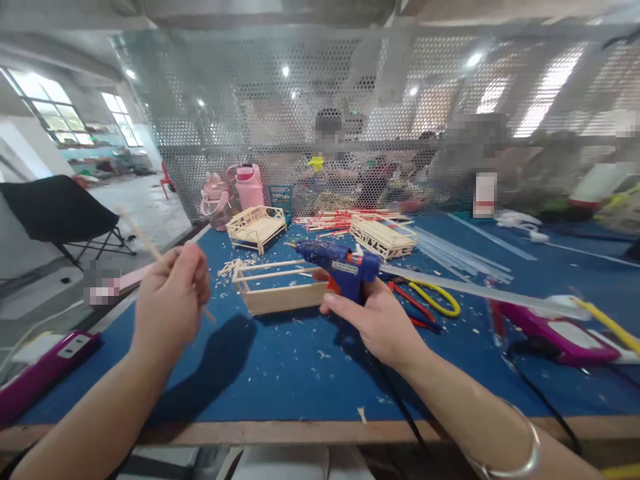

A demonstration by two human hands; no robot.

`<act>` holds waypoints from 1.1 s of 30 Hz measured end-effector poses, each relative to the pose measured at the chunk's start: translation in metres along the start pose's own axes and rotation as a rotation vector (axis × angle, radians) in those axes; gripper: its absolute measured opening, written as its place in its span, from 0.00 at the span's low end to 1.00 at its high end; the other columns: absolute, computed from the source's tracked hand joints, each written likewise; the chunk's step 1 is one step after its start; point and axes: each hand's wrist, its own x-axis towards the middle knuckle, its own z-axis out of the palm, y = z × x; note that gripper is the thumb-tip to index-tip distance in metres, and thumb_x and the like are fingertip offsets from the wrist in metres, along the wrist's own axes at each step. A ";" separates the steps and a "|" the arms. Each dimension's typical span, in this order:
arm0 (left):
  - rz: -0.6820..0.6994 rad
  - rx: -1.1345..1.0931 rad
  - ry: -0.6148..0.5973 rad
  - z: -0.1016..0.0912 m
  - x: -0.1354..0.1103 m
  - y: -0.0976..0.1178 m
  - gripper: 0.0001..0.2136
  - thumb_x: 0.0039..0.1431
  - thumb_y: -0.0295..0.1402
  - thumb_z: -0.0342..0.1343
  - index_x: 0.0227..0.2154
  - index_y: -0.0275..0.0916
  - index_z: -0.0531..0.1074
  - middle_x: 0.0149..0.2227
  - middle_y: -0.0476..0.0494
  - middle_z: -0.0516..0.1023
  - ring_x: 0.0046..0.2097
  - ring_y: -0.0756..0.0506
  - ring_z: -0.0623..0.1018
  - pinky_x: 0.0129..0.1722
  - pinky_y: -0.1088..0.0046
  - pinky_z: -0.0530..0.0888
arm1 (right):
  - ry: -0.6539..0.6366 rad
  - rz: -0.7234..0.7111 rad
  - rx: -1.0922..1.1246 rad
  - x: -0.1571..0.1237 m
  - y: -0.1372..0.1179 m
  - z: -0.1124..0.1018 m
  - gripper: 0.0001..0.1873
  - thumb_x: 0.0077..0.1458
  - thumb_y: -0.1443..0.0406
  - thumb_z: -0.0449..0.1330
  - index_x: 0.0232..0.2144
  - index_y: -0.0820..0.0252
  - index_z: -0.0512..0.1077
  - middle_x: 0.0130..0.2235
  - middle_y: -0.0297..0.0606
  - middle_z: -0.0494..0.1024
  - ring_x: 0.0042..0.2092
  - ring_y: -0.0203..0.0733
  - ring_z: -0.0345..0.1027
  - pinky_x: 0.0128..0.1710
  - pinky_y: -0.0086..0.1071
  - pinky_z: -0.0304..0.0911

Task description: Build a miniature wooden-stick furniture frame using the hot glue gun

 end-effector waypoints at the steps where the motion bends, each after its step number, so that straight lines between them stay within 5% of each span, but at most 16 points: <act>1: -0.049 -0.043 -0.043 0.003 -0.015 0.005 0.17 0.58 0.46 0.52 0.22 0.41 0.61 0.15 0.59 0.55 0.17 0.55 0.54 0.15 0.79 0.51 | -0.009 0.009 0.022 0.002 0.000 0.000 0.17 0.45 0.51 0.64 0.28 0.58 0.74 0.38 0.43 0.80 0.38 0.44 0.73 0.42 0.37 0.68; 4: -0.320 -0.073 -0.428 0.025 -0.051 0.009 0.19 0.56 0.51 0.51 0.23 0.40 0.66 0.14 0.57 0.58 0.16 0.55 0.54 0.14 0.79 0.49 | -0.041 0.026 0.055 0.005 0.000 -0.001 0.22 0.45 0.52 0.64 0.39 0.61 0.73 0.34 0.42 0.80 0.36 0.44 0.73 0.39 0.38 0.69; 6: -0.367 -0.084 -0.527 0.047 -0.057 0.002 0.17 0.57 0.48 0.51 0.25 0.39 0.68 0.16 0.57 0.60 0.16 0.56 0.53 0.15 0.79 0.50 | -0.063 0.009 0.038 0.003 -0.001 -0.005 0.19 0.48 0.53 0.62 0.37 0.61 0.72 0.29 0.38 0.79 0.31 0.42 0.72 0.34 0.36 0.69; 10: -0.173 0.013 -0.527 0.081 -0.037 -0.018 0.15 0.59 0.44 0.48 0.27 0.37 0.70 0.21 0.55 0.65 0.18 0.55 0.55 0.18 0.77 0.52 | 0.072 -0.098 -0.175 -0.006 0.001 -0.019 0.12 0.52 0.56 0.57 0.31 0.58 0.71 0.23 0.34 0.74 0.25 0.40 0.68 0.30 0.35 0.67; 14: -0.038 0.186 -0.601 0.091 -0.023 -0.020 0.21 0.59 0.46 0.48 0.18 0.37 0.71 0.15 0.56 0.57 0.19 0.53 0.56 0.21 0.75 0.55 | 0.398 -0.356 -0.550 -0.006 0.014 -0.034 0.12 0.49 0.61 0.58 0.37 0.58 0.69 0.33 0.40 0.77 0.32 0.45 0.71 0.34 0.38 0.68; 19: 0.050 0.085 -0.763 0.090 -0.027 -0.015 0.18 0.57 0.42 0.50 0.20 0.37 0.76 0.20 0.50 0.67 0.25 0.51 0.64 0.27 0.74 0.61 | 0.429 -0.670 -0.898 0.019 0.028 -0.034 0.23 0.45 0.72 0.53 0.47 0.62 0.65 0.44 0.50 0.73 0.46 0.51 0.69 0.43 0.42 0.69; 24: 0.036 0.048 -0.899 0.088 -0.024 -0.021 0.12 0.52 0.40 0.57 0.23 0.36 0.77 0.25 0.46 0.72 0.30 0.48 0.69 0.31 0.73 0.65 | 0.524 -0.667 -1.004 0.027 0.035 -0.026 0.21 0.47 0.73 0.52 0.46 0.64 0.65 0.42 0.51 0.71 0.43 0.51 0.68 0.37 0.41 0.71; 33: -0.104 0.062 -0.835 0.086 -0.030 -0.017 0.18 0.50 0.48 0.56 0.19 0.37 0.71 0.20 0.49 0.67 0.25 0.50 0.64 0.23 0.75 0.60 | 0.571 -0.643 -1.140 0.015 0.031 -0.022 0.23 0.44 0.73 0.51 0.46 0.62 0.64 0.41 0.48 0.71 0.40 0.48 0.70 0.32 0.37 0.71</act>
